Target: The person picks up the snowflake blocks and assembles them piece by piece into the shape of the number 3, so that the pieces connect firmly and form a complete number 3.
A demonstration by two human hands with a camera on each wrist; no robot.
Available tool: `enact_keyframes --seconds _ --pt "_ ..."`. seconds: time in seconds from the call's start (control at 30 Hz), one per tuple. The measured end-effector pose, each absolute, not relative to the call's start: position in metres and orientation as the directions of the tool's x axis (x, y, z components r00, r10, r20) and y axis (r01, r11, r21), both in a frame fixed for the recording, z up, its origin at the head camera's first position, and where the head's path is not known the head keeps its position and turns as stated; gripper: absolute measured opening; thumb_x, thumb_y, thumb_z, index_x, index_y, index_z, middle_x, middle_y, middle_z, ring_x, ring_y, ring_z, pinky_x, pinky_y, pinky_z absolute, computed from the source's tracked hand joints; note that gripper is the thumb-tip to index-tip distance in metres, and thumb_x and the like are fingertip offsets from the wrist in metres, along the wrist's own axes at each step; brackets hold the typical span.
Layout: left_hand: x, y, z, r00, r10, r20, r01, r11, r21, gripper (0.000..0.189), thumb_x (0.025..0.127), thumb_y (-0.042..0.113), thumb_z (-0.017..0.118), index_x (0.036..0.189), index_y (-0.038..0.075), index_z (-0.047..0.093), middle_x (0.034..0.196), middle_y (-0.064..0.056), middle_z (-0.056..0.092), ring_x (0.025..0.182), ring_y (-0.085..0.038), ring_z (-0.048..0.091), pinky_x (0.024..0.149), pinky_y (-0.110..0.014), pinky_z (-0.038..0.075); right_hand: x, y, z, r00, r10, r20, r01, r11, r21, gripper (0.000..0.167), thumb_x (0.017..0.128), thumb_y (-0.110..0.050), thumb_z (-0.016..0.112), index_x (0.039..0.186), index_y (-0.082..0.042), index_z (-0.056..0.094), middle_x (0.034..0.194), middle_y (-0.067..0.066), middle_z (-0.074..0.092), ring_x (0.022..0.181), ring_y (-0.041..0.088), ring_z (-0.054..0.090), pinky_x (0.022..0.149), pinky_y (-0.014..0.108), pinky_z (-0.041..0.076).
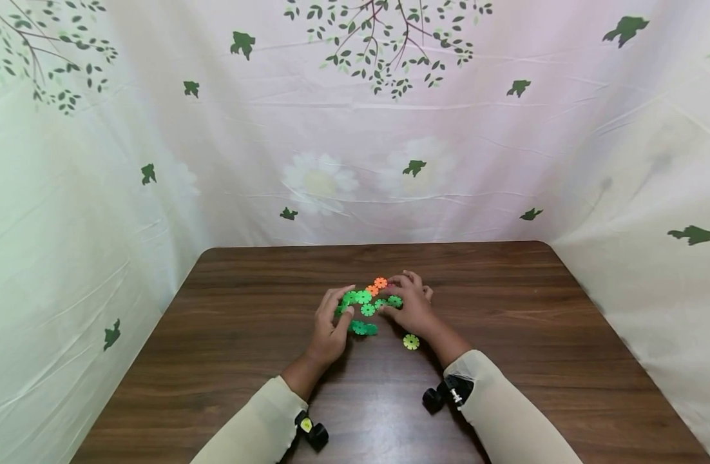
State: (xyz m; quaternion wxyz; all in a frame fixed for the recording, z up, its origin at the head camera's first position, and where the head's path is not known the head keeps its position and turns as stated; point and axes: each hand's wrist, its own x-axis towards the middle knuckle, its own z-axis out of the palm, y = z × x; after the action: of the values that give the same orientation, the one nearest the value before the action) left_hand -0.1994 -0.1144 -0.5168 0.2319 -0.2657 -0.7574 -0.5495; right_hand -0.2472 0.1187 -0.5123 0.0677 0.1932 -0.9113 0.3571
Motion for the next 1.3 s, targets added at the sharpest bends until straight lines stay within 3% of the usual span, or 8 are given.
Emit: enact_keyframes --seconds 0.3,0.57,0.87,1.1,1.3 --pt "-0.1990 -0.1142 -0.5173 -0.735 0.152 0.661 0.675 0.264 0.689 0.043 0.109 0.000 0.056 0.151 0.010 0.061 0.139 -0.017 0.066 0.129 -0.028 0.063 0.112 -0.035 0.051 -0.2461 0.1187 -0.5151 -0.912 -0.317 0.260 -0.410 0.703 -0.582 0.027 0.095 -0.026 0.086 0.121 -0.021 0.084 0.158 0.019 0.055 0.163 0.054 0.016 0.114 0.080 0.011" --pt "-0.1981 -0.1147 -0.5182 -0.724 0.158 0.671 0.686 0.270 0.676 0.044 0.108 0.000 0.058 0.151 0.010 0.061 0.136 -0.016 0.066 0.128 -0.028 0.064 0.111 -0.041 0.053 -0.2461 0.1193 -0.5167 -0.927 -0.309 0.213 -0.375 0.732 -0.569 0.029 0.098 -0.026 0.084 0.125 -0.017 0.082 0.162 0.017 0.052 0.164 0.052 0.015 0.116 0.078 0.010" --pt "-0.1993 -0.1152 -0.5181 -0.721 0.155 0.675 0.688 0.270 0.673 0.044 0.108 0.000 0.058 0.151 0.009 0.061 0.136 -0.016 0.066 0.127 -0.025 0.064 0.111 -0.038 0.053 -0.2472 0.1186 -0.5162 -0.926 -0.302 0.225 -0.376 0.716 -0.589 0.016 0.095 -0.021 0.087 0.106 -0.015 0.078 0.158 0.016 0.053 0.163 0.051 0.017 0.117 0.077 0.011" --pt "-0.1994 -0.1146 -0.5190 -0.717 0.144 0.682 0.693 0.247 0.677 0.043 0.108 -0.002 0.058 0.150 0.008 0.062 0.135 -0.022 0.066 0.126 -0.031 0.065 0.111 -0.036 0.052 -0.2460 0.1172 -0.5132 -0.925 -0.278 0.258 -0.379 0.703 -0.602 0.019 0.092 -0.020 0.089 0.105 -0.016 0.076 0.134 0.012 0.068 0.146 0.044 0.037 0.115 0.074 0.014" --pt "-0.1991 -0.1148 -0.5190 -0.707 0.142 0.693 0.702 0.258 0.664 0.043 0.107 -0.002 0.058 0.149 0.008 0.063 0.134 -0.021 0.067 0.126 -0.027 0.065 0.111 -0.038 0.054 -0.2426 0.1165 -0.5120 -0.934 -0.263 0.241 -0.356 0.666 -0.655 0.019 0.092 -0.018 0.090 0.102 -0.015 0.074 0.114 0.010 0.060 0.115 0.030 0.047 0.111 0.064 0.013"
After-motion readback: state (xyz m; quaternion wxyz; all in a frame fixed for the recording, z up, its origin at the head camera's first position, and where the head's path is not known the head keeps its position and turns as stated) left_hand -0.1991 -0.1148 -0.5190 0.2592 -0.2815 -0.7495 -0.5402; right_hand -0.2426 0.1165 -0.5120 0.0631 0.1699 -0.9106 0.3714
